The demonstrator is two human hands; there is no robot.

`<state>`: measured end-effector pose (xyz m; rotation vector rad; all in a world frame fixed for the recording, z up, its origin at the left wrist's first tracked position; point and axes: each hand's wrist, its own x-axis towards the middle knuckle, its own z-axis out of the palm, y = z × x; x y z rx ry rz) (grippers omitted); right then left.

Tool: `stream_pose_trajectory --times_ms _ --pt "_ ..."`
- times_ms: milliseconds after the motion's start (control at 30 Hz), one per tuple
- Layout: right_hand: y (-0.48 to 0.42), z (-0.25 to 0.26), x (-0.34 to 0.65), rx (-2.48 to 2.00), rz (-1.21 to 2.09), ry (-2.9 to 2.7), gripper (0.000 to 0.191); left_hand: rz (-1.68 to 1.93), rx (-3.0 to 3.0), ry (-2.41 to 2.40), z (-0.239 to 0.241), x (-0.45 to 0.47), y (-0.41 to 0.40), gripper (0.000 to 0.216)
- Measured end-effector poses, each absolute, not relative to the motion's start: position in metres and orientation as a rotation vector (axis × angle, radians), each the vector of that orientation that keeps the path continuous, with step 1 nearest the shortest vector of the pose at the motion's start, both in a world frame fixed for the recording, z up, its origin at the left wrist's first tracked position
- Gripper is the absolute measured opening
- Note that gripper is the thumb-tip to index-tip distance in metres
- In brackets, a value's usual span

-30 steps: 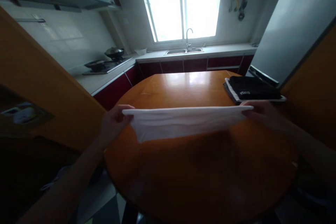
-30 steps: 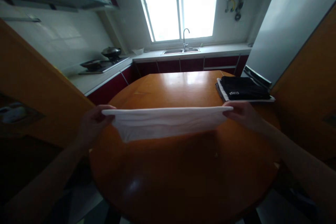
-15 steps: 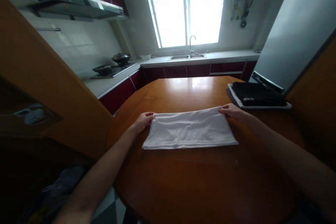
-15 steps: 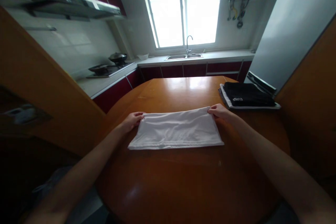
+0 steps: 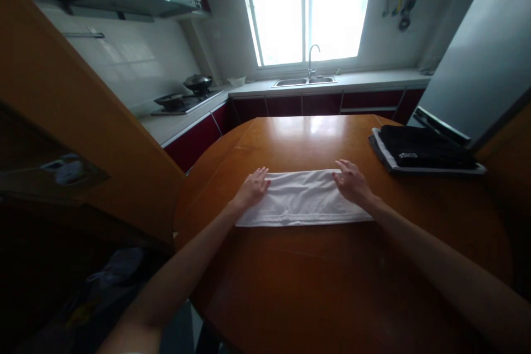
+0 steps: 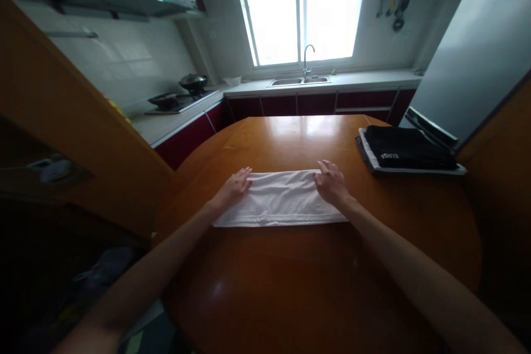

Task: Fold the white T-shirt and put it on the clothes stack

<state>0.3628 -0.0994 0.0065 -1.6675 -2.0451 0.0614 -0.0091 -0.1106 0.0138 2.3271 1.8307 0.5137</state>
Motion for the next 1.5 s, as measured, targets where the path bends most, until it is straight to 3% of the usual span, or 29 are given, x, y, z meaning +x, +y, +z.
stream_pose_trajectory --times_ms 267,533,800,900,1067,1300,1500 --pt "-0.110 -0.012 0.353 -1.801 0.119 -2.299 0.064 0.124 2.302 1.942 0.018 -0.004 -0.123 0.068" --pt "-0.112 -0.009 0.358 -1.803 0.102 -2.299 0.063 0.250 2.497 1.750 0.017 0.101 -0.129 0.068" --pt "-0.118 -0.008 0.360 -1.972 -0.051 -2.133 0.063 0.255 2.558 1.728 0.004 0.107 -0.139 0.065" --pt "-0.126 -0.006 0.343 -1.831 -0.156 -2.140 0.061 0.315 2.619 1.665 0.005 0.110 -0.139 0.063" --pt "-0.134 -0.009 0.316 -1.562 0.096 -2.458 0.060 0.223 2.635 1.549 0.003 0.117 -0.140 0.064" --pt "-0.129 -0.009 0.328 -1.704 0.190 -2.465 0.065 0.219 2.440 1.755 0.004 0.094 -0.133 0.067" --pt "-0.127 -0.007 0.336 -1.764 0.204 -2.431 0.065 0.359 2.123 2.105 0.015 0.012 -0.110 0.056"
